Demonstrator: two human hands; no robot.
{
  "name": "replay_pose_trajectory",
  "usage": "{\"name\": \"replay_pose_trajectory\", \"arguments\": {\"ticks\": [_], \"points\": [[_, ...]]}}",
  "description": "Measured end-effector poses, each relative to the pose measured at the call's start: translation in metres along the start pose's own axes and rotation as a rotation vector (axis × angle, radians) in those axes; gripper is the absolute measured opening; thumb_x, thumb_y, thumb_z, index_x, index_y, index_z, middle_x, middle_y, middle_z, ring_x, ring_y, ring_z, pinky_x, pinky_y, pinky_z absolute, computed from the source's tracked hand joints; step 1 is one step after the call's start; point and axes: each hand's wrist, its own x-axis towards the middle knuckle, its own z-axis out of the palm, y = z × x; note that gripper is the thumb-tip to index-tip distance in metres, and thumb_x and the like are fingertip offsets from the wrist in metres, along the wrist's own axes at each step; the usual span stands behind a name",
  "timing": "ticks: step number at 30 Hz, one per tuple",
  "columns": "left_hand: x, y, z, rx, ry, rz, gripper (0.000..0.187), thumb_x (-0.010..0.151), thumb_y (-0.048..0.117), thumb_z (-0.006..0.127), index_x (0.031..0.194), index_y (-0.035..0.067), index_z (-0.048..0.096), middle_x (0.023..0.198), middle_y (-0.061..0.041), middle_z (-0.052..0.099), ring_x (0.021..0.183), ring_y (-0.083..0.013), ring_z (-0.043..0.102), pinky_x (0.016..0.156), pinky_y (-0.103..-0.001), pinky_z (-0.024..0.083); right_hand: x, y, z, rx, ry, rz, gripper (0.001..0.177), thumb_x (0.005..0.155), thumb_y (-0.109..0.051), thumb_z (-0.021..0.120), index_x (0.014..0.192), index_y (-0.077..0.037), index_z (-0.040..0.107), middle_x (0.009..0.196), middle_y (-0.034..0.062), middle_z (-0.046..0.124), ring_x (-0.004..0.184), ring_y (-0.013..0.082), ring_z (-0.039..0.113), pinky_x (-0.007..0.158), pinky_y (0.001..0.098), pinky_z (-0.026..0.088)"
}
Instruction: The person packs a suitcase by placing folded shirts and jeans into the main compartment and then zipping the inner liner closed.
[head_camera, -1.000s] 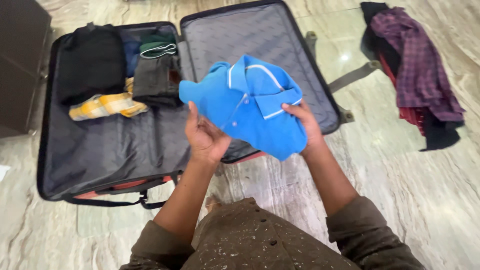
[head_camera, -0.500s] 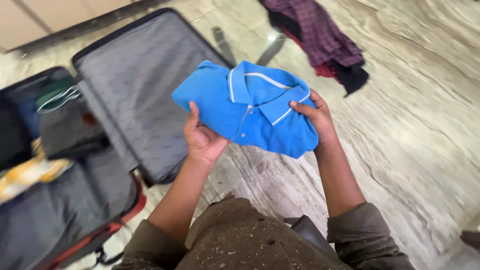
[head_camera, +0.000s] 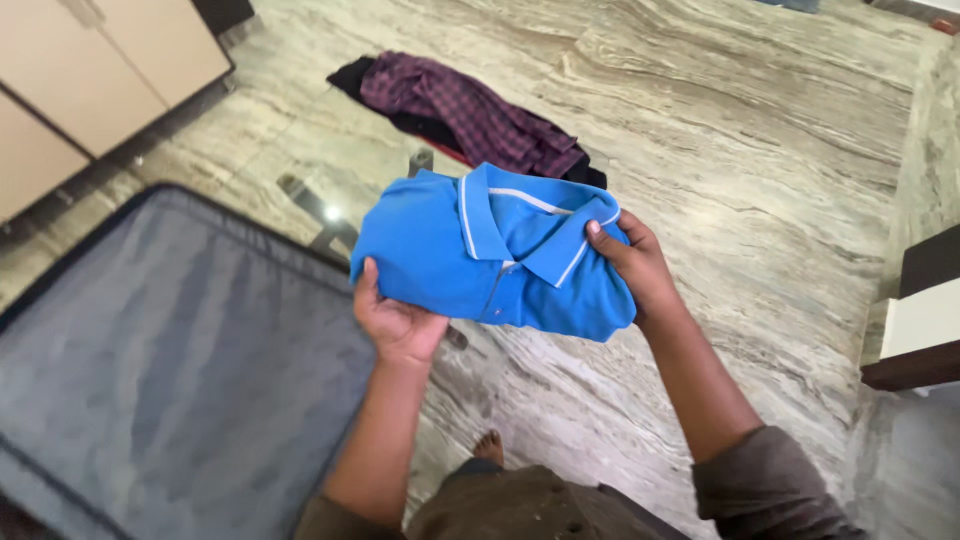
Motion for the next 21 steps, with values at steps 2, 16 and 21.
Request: {"name": "replay_pose_trajectory", "arguments": {"ticks": [2, 16, 21], "points": [[0.020, -0.002, 0.003, -0.013, -0.004, -0.004, 0.074, 0.083, 0.049, 0.074, 0.145, 0.014, 0.053, 0.148, -0.010, 0.057, 0.137, -0.0354, 0.053, 0.118, -0.061, 0.037, 0.017, -0.009, 0.001, -0.055, 0.042, -0.009, 0.026, 0.096, -0.017, 0.071, 0.119, -0.005, 0.069, 0.106, 0.0038, 0.075, 0.092, 0.0125, 0.071, 0.083, 0.0305, 0.059], [0.133, -0.041, 0.016, 0.157, 0.054, -0.142, 0.062, 0.090, 0.039, 0.073, 0.143, 0.012, 0.056, 0.143, -0.006, 0.061, 0.134, -0.0299, 0.056, 0.117, -0.056, 0.041, 0.126, -0.031, -0.047, -0.213, 0.141, -0.155, 0.027, 0.096, -0.015, 0.075, 0.118, 0.000, 0.072, 0.102, 0.0047, 0.075, 0.087, 0.0097, 0.068, 0.080, 0.0272, 0.057], [0.179, -0.084, 0.037, 0.145, 0.111, -0.153, 0.057, 0.087, 0.037, 0.070, 0.136, 0.011, 0.059, 0.135, -0.010, 0.065, 0.126, -0.0335, 0.060, 0.108, -0.057, 0.043, 0.170, -0.057, -0.092, -0.174, 0.104, -0.143, 0.035, 0.089, -0.013, 0.080, 0.120, 0.001, 0.071, 0.105, 0.0077, 0.075, 0.092, 0.0140, 0.071, 0.083, 0.0302, 0.060]]}}
